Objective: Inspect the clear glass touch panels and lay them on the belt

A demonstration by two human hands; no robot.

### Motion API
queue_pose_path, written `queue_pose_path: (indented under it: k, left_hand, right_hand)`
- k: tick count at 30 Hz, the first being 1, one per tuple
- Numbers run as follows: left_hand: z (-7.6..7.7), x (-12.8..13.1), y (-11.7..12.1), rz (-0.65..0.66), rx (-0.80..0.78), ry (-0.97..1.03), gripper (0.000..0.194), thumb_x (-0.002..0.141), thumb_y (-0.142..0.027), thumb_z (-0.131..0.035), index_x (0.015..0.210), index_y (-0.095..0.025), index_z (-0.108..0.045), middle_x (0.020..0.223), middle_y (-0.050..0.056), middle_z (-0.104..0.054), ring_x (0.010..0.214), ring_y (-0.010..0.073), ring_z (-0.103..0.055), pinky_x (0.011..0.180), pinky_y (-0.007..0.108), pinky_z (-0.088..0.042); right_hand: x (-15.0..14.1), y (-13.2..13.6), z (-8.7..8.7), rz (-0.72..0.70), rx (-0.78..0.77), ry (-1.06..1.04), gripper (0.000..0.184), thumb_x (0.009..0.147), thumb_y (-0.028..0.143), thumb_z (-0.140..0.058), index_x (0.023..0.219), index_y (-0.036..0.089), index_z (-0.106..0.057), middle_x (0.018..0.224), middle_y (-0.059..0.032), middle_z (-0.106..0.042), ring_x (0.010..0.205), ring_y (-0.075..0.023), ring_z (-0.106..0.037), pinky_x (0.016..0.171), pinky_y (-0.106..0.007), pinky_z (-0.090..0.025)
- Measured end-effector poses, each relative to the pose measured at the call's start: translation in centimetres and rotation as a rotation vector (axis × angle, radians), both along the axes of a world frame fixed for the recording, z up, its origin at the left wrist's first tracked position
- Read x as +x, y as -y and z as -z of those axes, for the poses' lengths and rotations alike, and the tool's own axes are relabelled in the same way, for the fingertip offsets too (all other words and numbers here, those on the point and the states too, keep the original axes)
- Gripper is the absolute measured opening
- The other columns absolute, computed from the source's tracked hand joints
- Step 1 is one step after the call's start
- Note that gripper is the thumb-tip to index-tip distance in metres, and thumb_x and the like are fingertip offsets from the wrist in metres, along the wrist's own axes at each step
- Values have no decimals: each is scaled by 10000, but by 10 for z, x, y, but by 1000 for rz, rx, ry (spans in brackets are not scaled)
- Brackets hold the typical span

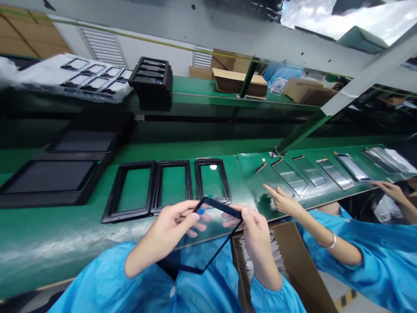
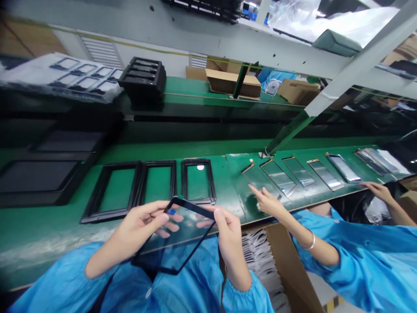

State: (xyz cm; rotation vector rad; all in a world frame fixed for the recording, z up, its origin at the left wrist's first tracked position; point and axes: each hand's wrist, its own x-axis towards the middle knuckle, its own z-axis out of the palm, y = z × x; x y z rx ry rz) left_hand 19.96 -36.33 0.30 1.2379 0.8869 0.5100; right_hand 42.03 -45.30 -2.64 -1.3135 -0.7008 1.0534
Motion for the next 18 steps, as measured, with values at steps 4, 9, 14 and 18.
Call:
queue_pose_path:
  k: [4,9,14,18]
  left_hand:
    - [3,1,11,-91,-94,51,555,909,-561,-770,1260,-132,-732,1064,183,-837,851,279,-827,663,314,-678]
    - [7,0,19,-157,-126,36,537,897,-531,-795,1257,-137,-741,1074,185,-837,856,311,-831,674,363,-692]
    - [5,-6,10,-71,248,-78,529,932,-481,-748,1382,-206,-709,1263,153,-799,1139,328,-781,986,435,-650]
    - [-15,-4,-2,274,573,-249,510,913,-351,-756,1421,-344,-707,1348,43,-773,1186,305,-758,1051,396,-600]
  right_hand:
    - [-4,-2,0,43,15,46,513,957,636,-686,778,179,-836,698,-98,-819,572,-264,-783,599,-353,-656]
    - [-5,1,-11,41,44,195,549,1022,585,-608,699,195,-818,659,-78,-803,548,-216,-754,570,-301,-621]
    - [-7,-2,-24,-64,62,267,480,1032,490,-604,711,204,-816,664,-56,-809,542,-199,-759,557,-272,-607]
    - [-17,-10,-30,-324,51,382,294,983,401,-695,812,230,-863,734,-23,-832,650,-198,-787,656,-270,-618]
